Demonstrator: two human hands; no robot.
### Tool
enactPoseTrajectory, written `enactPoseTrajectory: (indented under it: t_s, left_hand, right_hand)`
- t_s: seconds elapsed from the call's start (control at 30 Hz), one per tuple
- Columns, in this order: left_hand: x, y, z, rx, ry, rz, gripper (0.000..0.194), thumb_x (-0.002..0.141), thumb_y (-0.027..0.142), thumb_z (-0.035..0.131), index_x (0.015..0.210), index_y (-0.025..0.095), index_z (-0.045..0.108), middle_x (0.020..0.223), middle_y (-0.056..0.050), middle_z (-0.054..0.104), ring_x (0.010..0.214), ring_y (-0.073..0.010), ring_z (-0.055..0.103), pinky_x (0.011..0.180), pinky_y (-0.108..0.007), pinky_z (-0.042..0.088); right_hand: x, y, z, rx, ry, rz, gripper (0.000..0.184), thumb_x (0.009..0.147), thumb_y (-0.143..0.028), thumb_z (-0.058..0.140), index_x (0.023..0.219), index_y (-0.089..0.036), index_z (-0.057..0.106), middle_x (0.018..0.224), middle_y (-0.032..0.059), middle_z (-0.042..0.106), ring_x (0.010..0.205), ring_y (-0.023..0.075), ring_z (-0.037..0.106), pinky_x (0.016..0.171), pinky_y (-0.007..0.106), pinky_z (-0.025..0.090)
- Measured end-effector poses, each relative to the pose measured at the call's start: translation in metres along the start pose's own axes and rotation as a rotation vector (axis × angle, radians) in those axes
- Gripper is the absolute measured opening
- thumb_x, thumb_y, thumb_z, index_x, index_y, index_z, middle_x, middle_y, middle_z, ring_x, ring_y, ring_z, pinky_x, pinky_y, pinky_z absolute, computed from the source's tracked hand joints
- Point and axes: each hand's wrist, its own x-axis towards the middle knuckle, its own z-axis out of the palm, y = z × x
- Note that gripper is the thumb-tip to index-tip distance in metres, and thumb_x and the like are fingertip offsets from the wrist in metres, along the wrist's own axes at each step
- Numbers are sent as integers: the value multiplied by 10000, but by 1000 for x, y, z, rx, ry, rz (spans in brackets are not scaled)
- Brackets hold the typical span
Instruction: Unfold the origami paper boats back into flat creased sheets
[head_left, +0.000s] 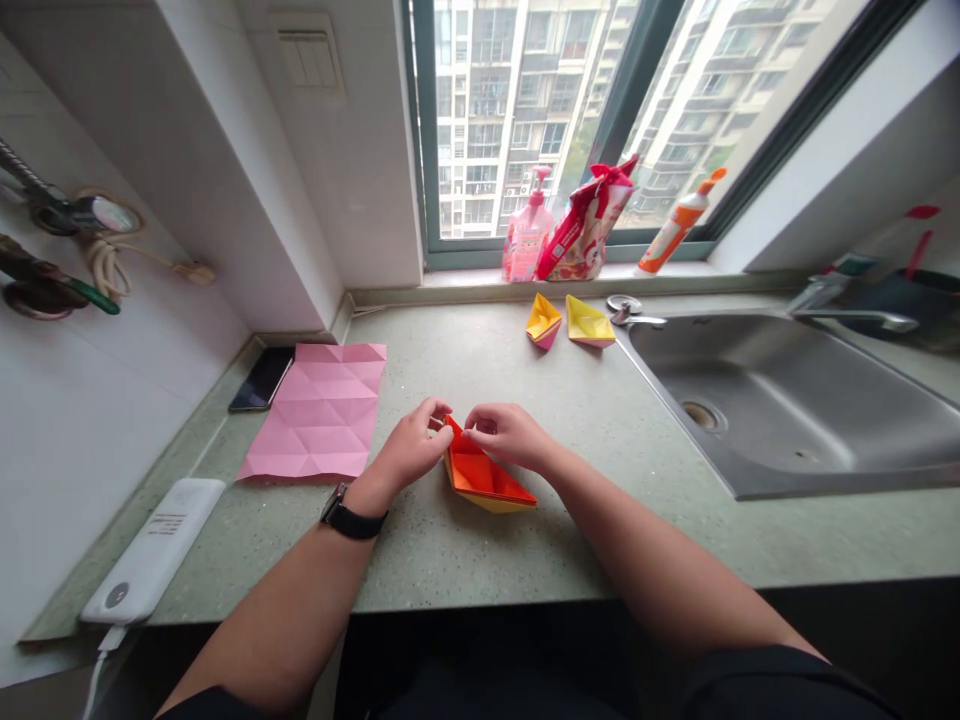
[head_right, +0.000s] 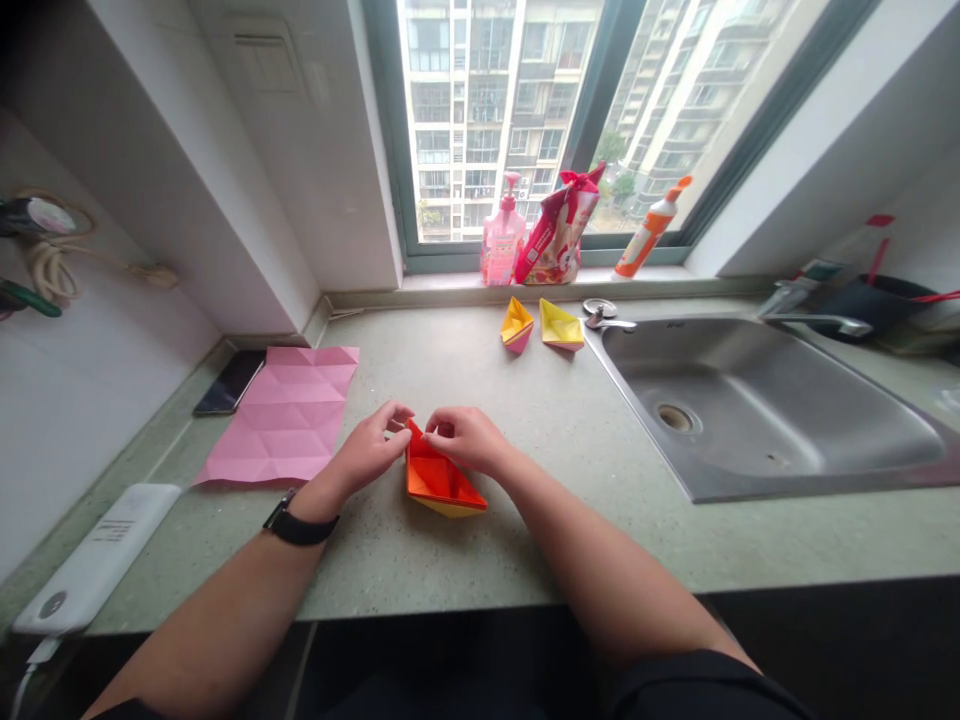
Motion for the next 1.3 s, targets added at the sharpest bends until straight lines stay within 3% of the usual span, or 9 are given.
enactPoseTrajectory:
  t_s: [0.2, 0.37, 0.57, 0.97, 1.13, 1.3]
  left_hand:
    - [-5, 7, 2, -61, 22, -1, 173, 879, 252, 614, 1047, 213, 625, 1033, -69, 765, 930, -222, 757, 782, -319, 619]
    - [-7, 5, 5, -72, 56, 19, 282, 891, 235, 633, 1171, 203, 619, 1019, -63, 753, 947, -211, 756, 817, -319, 627]
    - [-7, 3, 7, -130, 41, 30, 429, 901, 232, 653, 1323, 191, 588, 1059, -61, 746, 932, -188, 763, 827, -302, 641]
    - [-8, 2, 9, -150, 7, 40, 444, 905, 251, 692, 1338, 193, 615, 1093, -75, 751, 903, -186, 770, 807, -310, 655]
    - [-9, 2, 13, -163, 0, 48, 428, 905, 250, 692, 1325, 198, 629, 1059, -65, 749, 916, -195, 768, 802, -311, 654]
    - [-8, 1, 14, -151, 7, 33, 409, 913, 303, 721, 1301, 195, 646, 1056, -70, 733, 931, -201, 754, 795, -312, 646]
  right_hand:
    - [-3, -6, 4, -41, 106, -78, 28, 871, -200, 721, 845, -210, 718, 664, -57, 587, 623, 110, 493, 612, 256, 352]
    - [-2, -8, 8, -71, 123, -91, 61, 886, -198, 717, 827, -212, 707, 682, -48, 602, 643, 115, 503, 627, 252, 365]
    - [-1, -10, 10, -31, 127, -39, 57, 872, -197, 695, 822, -207, 718, 673, -43, 633, 630, 115, 504, 620, 256, 361]
    - [2, -8, 8, 70, 135, 43, 180, 898, -344, 639, 800, -202, 689, 704, -19, 660, 657, 130, 533, 641, 269, 376]
    - [2, -11, 3, 73, 89, 85, 281, 901, -434, 657, 749, -198, 679, 640, -33, 588, 632, 126, 490, 616, 279, 336]
    - [-7, -14, -14, 122, -72, 133, 392, 905, -542, 674, 734, -190, 686, 623, -36, 536, 606, 120, 438, 573, 287, 288]
